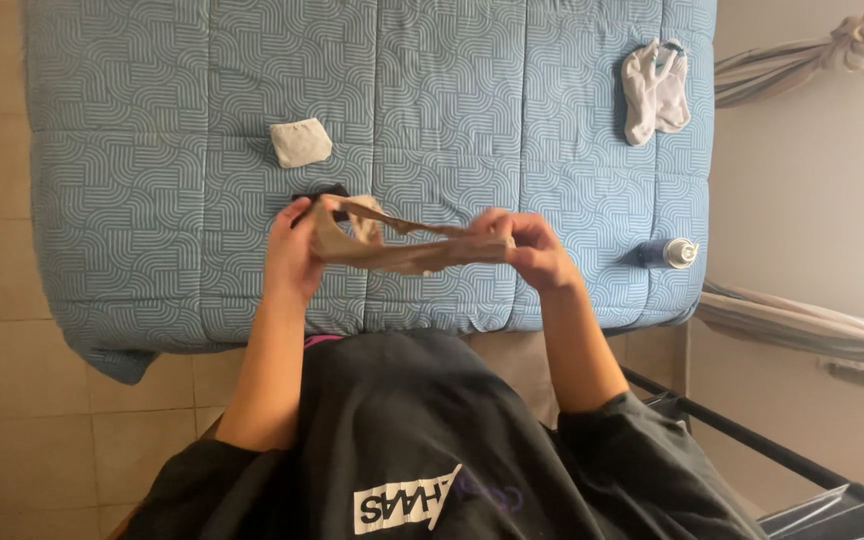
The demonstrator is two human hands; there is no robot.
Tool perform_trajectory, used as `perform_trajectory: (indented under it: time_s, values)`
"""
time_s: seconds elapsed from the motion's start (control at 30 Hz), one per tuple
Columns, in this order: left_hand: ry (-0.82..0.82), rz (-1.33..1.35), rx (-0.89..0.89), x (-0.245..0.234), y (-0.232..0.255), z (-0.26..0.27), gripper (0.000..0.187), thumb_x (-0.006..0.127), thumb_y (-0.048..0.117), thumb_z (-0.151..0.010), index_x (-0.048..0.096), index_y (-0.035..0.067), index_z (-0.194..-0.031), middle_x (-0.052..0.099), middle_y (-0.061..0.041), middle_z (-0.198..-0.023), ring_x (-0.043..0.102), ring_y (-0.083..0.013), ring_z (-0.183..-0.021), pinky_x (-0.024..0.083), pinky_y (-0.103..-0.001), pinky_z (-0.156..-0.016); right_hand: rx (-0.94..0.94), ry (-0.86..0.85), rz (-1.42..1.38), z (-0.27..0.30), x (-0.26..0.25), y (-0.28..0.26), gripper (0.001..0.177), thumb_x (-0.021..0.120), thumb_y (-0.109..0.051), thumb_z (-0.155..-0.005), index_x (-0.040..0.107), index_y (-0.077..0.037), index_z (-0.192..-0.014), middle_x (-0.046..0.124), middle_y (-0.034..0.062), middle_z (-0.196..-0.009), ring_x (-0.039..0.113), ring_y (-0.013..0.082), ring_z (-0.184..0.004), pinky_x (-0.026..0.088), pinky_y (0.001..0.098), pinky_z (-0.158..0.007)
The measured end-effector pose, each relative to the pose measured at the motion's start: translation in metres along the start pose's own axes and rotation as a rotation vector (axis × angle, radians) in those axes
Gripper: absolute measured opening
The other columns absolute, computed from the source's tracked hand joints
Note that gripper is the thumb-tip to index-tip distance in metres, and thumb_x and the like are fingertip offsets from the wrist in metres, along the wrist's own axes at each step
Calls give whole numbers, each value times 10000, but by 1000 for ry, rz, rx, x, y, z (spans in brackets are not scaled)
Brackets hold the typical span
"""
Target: The person folds several pieces of underwear and socks on a bed. They pick up each item, unfold it, fold it neatly, and place it on the bed. The items include black, beige, and white underwear and black socks.
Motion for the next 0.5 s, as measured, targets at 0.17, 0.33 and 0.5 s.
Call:
perform_trajectory:
  time_s: [0.17,0.33,0.5]
  values:
    - [-313,-975,877,51,29,43,497,646,374,-860,612,127,-1291,599,-80,-1258,513,-255,-1183,408,-384,-1047,46,-193,291,-56,43,-35,122,706,-62,-838,603,-11,-881,619,116,-845,593,189,-792,478,330,-735]
    - [-996,-534,663,131,40,108,583,742,-13,-749,653,24,-1324,682,-191,-1253,582,-337,-1276,388,-496,-1143,-21,-312,789,-79,73,-56,176,742,-57,-917,662,30,-1048,670,199,-880,676,361,-806,533,461,-787]
    - [-926,-15,419,155,33,106,397,664,92,-1020,578,101,-1407,762,-122,-1039,733,-182,-925,599,-339,-840,-162,148,701,-46,-1,-14,491,753,-321,-979,550,16,-1274,618,109,-1042,605,201,-921,496,371,-864]
Point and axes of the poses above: each hand's wrist, its own z-axis away from the middle knuckle, its own x-axis out of the palm, y = z × x, the point moved 5 cm from there along -z, towards the middle knuckle
